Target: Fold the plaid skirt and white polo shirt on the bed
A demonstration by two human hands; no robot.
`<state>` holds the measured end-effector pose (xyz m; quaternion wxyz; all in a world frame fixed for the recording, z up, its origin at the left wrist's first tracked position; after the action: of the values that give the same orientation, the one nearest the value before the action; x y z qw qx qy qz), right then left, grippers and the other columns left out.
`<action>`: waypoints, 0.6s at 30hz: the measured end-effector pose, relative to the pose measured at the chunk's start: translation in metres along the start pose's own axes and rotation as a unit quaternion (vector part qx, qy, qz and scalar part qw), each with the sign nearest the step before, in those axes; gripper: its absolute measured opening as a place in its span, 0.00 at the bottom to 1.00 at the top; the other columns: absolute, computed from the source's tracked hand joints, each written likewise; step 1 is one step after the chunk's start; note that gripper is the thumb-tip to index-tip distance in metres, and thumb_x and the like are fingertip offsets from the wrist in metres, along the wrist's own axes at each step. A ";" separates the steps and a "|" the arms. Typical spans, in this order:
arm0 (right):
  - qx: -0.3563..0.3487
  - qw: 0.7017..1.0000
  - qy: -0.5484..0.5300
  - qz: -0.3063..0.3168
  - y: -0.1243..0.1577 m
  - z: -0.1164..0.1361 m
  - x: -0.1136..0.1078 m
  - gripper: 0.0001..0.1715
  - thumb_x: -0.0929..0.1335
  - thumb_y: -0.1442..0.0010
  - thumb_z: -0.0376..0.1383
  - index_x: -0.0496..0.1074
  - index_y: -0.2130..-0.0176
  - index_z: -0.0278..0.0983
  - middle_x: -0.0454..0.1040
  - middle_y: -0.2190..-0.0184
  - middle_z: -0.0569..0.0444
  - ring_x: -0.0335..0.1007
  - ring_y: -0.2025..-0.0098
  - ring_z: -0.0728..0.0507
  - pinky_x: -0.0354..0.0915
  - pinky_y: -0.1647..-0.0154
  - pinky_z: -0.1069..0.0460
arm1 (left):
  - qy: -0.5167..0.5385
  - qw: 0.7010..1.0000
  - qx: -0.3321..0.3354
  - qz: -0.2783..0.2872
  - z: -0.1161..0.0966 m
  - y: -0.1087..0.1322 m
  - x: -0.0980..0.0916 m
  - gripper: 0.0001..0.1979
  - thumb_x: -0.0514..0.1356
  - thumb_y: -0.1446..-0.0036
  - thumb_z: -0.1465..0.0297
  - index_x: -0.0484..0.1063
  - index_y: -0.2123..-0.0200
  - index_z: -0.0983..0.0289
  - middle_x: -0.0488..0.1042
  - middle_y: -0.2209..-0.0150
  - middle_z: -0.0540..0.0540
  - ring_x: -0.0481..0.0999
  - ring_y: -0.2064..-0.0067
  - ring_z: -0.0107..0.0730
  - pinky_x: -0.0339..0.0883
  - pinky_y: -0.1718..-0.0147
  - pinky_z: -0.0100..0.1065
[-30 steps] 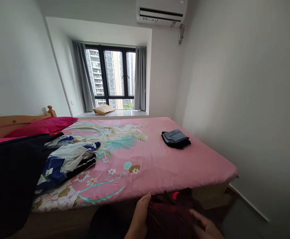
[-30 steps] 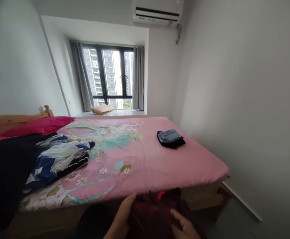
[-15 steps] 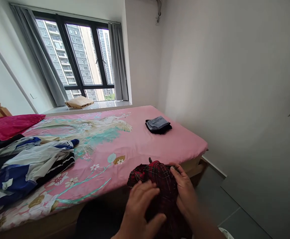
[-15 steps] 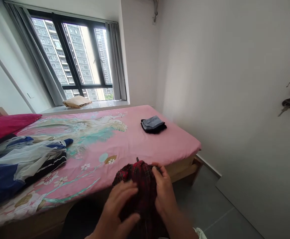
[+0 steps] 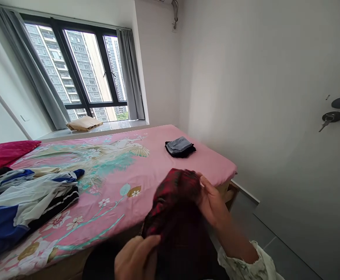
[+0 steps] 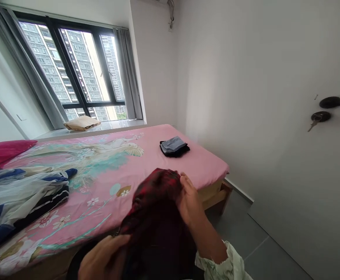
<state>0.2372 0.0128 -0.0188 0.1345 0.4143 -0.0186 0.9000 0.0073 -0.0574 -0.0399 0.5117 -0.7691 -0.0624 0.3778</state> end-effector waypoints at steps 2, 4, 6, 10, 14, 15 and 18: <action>-0.001 0.994 0.083 0.072 0.012 -0.006 0.005 0.30 0.74 0.51 0.44 0.68 0.50 0.42 0.73 0.52 0.52 0.68 0.48 0.43 0.66 0.49 0.47 | 0.007 0.992 -0.116 -0.044 0.005 -0.016 -0.010 0.11 0.58 0.47 0.74 0.70 0.60 0.58 0.80 0.68 0.49 0.78 0.70 0.28 0.69 0.70 0.25; -0.019 0.974 0.187 0.129 0.026 -0.015 0.004 0.24 0.73 0.50 0.43 0.70 0.53 0.41 0.74 0.55 0.52 0.68 0.50 0.43 0.64 0.48 0.48 | 0.043 0.970 -0.234 -0.050 0.007 -0.028 -0.012 0.11 0.58 0.48 0.71 0.72 0.59 0.59 0.80 0.66 0.50 0.78 0.68 0.30 0.70 0.68 0.27; -0.013 0.937 0.283 0.206 0.038 -0.027 0.002 0.15 0.72 0.47 0.41 0.73 0.59 0.39 0.75 0.60 0.52 0.69 0.55 0.44 0.64 0.50 0.48 | 0.097 0.942 -0.319 -0.041 0.007 -0.036 -0.008 0.12 0.57 0.49 0.69 0.73 0.60 0.60 0.79 0.67 0.50 0.77 0.69 0.29 0.68 0.70 0.27; 0.023 0.865 0.363 0.345 0.055 -0.051 0.007 0.19 0.69 0.45 0.36 0.72 0.52 0.41 0.73 0.54 0.52 0.67 0.50 0.43 0.62 0.47 0.47 | 0.194 0.899 -0.393 -0.017 0.009 -0.048 -0.009 0.13 0.58 0.51 0.65 0.75 0.62 0.62 0.77 0.71 0.49 0.73 0.73 0.27 0.64 0.75 0.26; 0.064 0.836 0.360 0.409 0.050 -0.066 0.003 0.33 0.72 0.49 0.36 0.65 0.44 0.41 0.69 0.47 0.51 0.64 0.45 0.42 0.56 0.41 0.46 | 0.246 0.873 -0.422 -0.010 0.020 -0.051 -0.020 0.13 0.59 0.51 0.63 0.76 0.65 0.63 0.78 0.68 0.52 0.74 0.69 0.30 0.67 0.71 0.28; 0.073 0.838 0.371 0.393 0.046 -0.069 -0.006 0.35 0.72 0.50 0.37 0.65 0.43 0.40 0.68 0.46 0.50 0.63 0.44 0.41 0.55 0.40 0.45 | 0.267 0.856 -0.442 -0.028 0.024 -0.048 -0.023 0.14 0.58 0.50 0.62 0.75 0.64 0.63 0.78 0.66 0.52 0.75 0.67 0.31 0.68 0.69 0.29; 0.111 0.839 0.402 0.349 0.041 -0.079 -0.048 0.39 0.72 0.50 0.38 0.62 0.41 0.38 0.67 0.44 0.48 0.60 0.41 0.40 0.51 0.38 0.44 | 0.325 0.793 -0.509 -0.080 0.036 -0.033 -0.022 0.15 0.57 0.48 0.63 0.73 0.59 0.62 0.77 0.63 0.52 0.75 0.66 0.31 0.69 0.69 0.29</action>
<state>0.1982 -0.0257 -0.1036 -0.2403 -0.0052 -0.0061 0.9707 -0.0219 -0.0259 -0.0075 0.0647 -0.9882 -0.1372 -0.0232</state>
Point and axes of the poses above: each hand's wrist, its own y-axis away from the middle knuckle, its own x-axis out of the palm, z = x × y, the point moved 2 cm from there along -y, towards the middle knuckle
